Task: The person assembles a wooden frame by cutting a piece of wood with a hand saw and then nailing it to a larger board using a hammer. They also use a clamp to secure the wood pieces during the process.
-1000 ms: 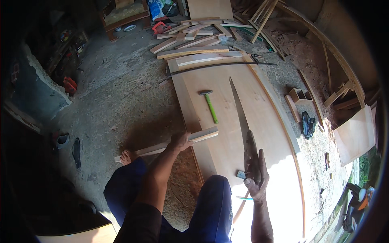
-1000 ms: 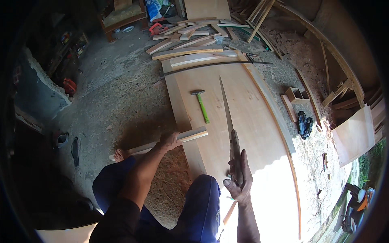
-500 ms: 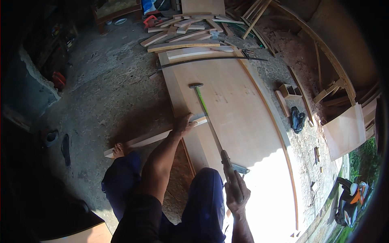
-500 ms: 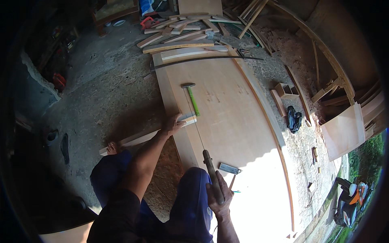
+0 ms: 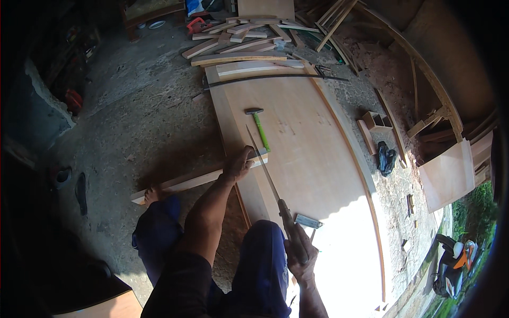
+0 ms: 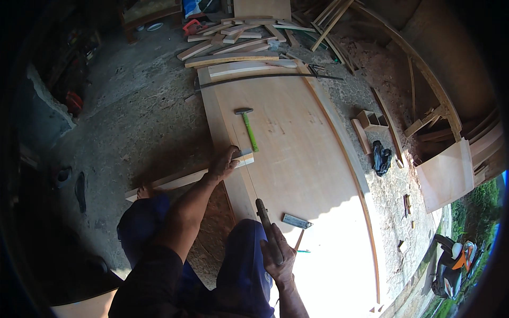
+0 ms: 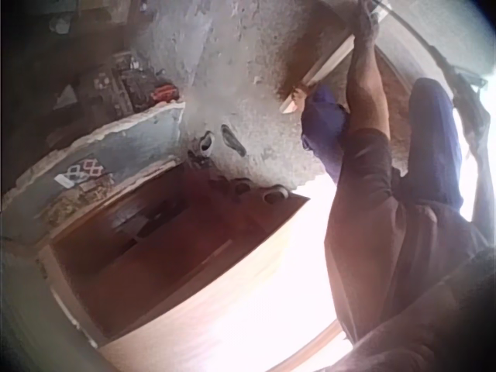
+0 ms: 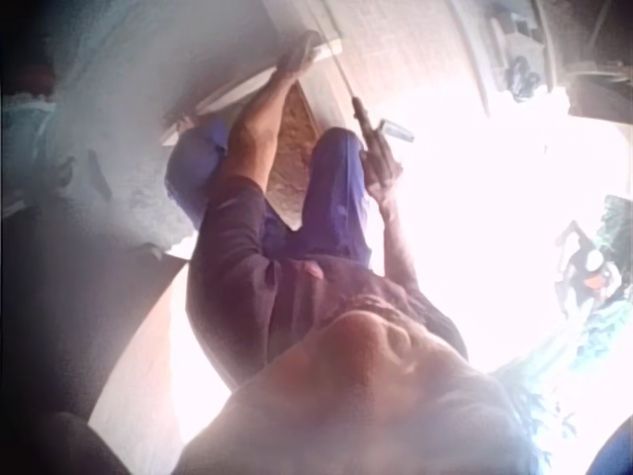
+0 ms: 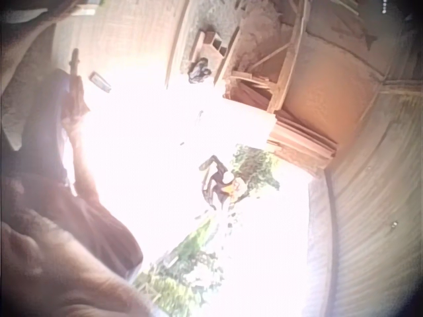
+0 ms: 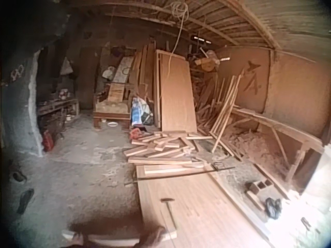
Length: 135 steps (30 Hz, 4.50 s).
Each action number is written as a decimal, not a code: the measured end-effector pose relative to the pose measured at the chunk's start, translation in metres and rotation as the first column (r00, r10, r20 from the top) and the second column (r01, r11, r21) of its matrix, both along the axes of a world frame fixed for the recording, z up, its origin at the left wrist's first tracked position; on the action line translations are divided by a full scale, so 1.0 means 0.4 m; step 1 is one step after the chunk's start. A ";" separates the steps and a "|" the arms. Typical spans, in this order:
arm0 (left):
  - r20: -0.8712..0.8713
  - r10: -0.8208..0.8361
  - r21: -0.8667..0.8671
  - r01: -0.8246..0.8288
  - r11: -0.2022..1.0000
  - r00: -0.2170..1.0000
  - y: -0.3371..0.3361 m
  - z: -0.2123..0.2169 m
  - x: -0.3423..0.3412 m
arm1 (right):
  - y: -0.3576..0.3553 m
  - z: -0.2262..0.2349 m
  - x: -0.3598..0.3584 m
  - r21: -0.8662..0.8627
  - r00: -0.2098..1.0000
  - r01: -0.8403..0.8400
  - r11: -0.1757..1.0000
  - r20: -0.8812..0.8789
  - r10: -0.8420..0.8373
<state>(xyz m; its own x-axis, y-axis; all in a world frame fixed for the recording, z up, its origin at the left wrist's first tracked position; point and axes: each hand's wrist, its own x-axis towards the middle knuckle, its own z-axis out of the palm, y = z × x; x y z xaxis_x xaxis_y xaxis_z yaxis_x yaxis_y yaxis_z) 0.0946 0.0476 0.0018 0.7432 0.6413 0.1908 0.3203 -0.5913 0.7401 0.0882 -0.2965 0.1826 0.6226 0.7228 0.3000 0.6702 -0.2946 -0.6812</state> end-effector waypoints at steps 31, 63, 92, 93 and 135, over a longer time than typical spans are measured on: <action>0.013 -0.045 -0.095 0.046 0.994 0.999 0.002 -0.026 0.007 | 0.048 -0.027 0.031 -0.023 0.968 -0.047 0.999 0.246 0.051; 0.061 -0.050 -0.159 0.059 0.986 0.997 0.040 -0.059 -0.006 | 0.029 0.005 0.014 -0.022 0.995 -0.097 0.995 -0.033 0.096; -0.418 -0.020 0.068 0.053 0.996 0.908 0.043 -0.035 0.051 | 0.003 -0.016 0.024 -0.075 0.996 -0.081 0.994 0.038 0.084; -0.405 0.000 0.092 0.040 0.995 0.914 0.043 -0.035 0.050 | 0.128 -0.031 0.072 -0.012 0.989 -0.103 0.995 0.105 0.104; -0.357 -0.063 -0.113 0.024 0.993 0.932 0.055 -0.045 0.059 | -0.205 -0.017 -0.003 -0.319 0.980 -0.055 0.946 0.162 0.111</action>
<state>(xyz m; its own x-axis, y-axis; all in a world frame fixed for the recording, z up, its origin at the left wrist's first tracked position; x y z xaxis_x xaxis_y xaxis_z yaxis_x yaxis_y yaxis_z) 0.1183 0.0694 -0.0161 0.7773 0.6083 -0.1605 0.5517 -0.5365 0.6386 0.0872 -0.3787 0.1758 0.5141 0.8444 0.1505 0.8020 -0.4111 -0.4333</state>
